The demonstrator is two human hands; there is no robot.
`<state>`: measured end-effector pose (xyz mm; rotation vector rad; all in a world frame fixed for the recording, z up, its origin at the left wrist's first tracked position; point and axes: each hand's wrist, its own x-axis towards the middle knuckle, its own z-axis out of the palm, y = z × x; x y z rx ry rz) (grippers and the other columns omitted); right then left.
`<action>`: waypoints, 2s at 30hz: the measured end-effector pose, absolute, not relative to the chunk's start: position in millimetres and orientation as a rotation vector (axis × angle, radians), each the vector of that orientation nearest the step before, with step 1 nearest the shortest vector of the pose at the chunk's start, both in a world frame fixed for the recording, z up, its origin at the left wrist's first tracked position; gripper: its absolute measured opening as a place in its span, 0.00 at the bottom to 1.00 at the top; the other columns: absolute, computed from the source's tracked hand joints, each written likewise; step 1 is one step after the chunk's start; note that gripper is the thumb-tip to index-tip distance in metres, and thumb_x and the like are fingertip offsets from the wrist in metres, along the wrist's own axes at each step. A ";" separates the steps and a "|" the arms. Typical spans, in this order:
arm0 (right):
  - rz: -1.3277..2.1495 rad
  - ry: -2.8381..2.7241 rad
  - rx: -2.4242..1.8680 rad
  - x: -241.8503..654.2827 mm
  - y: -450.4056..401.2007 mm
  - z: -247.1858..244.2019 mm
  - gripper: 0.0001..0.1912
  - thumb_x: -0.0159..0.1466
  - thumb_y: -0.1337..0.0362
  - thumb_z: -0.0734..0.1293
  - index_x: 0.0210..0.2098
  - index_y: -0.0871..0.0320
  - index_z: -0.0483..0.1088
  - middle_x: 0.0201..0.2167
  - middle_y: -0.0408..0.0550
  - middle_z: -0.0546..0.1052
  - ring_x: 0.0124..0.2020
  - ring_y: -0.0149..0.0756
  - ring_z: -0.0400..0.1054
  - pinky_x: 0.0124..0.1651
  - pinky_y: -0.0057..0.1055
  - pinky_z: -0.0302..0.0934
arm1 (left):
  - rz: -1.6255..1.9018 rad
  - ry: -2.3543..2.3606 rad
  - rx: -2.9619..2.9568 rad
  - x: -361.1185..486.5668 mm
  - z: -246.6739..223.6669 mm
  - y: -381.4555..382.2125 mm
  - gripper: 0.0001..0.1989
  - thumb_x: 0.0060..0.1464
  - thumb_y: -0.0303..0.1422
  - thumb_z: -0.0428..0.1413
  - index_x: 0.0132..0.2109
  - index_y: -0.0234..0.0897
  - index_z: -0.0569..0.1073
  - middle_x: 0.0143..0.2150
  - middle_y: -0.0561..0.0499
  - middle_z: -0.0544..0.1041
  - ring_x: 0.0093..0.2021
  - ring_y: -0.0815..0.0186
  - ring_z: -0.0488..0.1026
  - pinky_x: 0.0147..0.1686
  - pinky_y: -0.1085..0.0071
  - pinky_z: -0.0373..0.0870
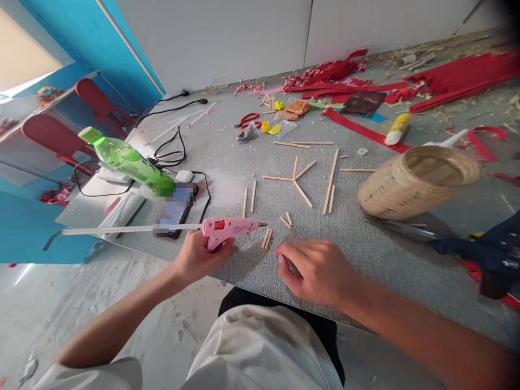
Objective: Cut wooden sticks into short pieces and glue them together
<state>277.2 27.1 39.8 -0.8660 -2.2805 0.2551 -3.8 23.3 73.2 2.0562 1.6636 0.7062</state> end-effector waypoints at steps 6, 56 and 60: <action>0.240 -2.245 -0.905 277.6 28.0 41.4 0.10 0.68 0.69 0.61 0.32 0.58 0.72 0.20 0.40 0.73 0.20 0.29 0.64 0.26 0.33 0.47 | 0.722 1.624 2.033 -1.0 76.4 23.1 0.17 0.55 0.35 0.59 0.22 0.36 0.64 0.18 0.59 0.58 0.20 0.75 0.53 0.19 0.77 0.51; -0.049 -2.387 -0.850 278.5 28.1 38.0 0.16 0.73 0.67 0.63 0.53 0.65 0.79 0.22 0.40 0.76 0.22 0.32 0.72 0.29 0.37 0.56 | 0.801 1.491 1.628 48.8 59.5 38.5 0.21 0.53 0.43 0.69 0.30 0.38 0.66 0.22 0.62 0.55 0.23 0.75 0.50 0.21 0.75 0.50; -0.031 -2.397 -0.869 278.6 28.3 36.6 0.16 0.73 0.68 0.63 0.55 0.66 0.78 0.23 0.40 0.78 0.23 0.33 0.73 0.28 0.38 0.56 | 0.763 1.500 1.632 51.4 65.0 39.6 0.22 0.53 0.44 0.69 0.31 0.39 0.65 0.21 0.63 0.53 0.22 0.75 0.49 0.20 0.74 0.48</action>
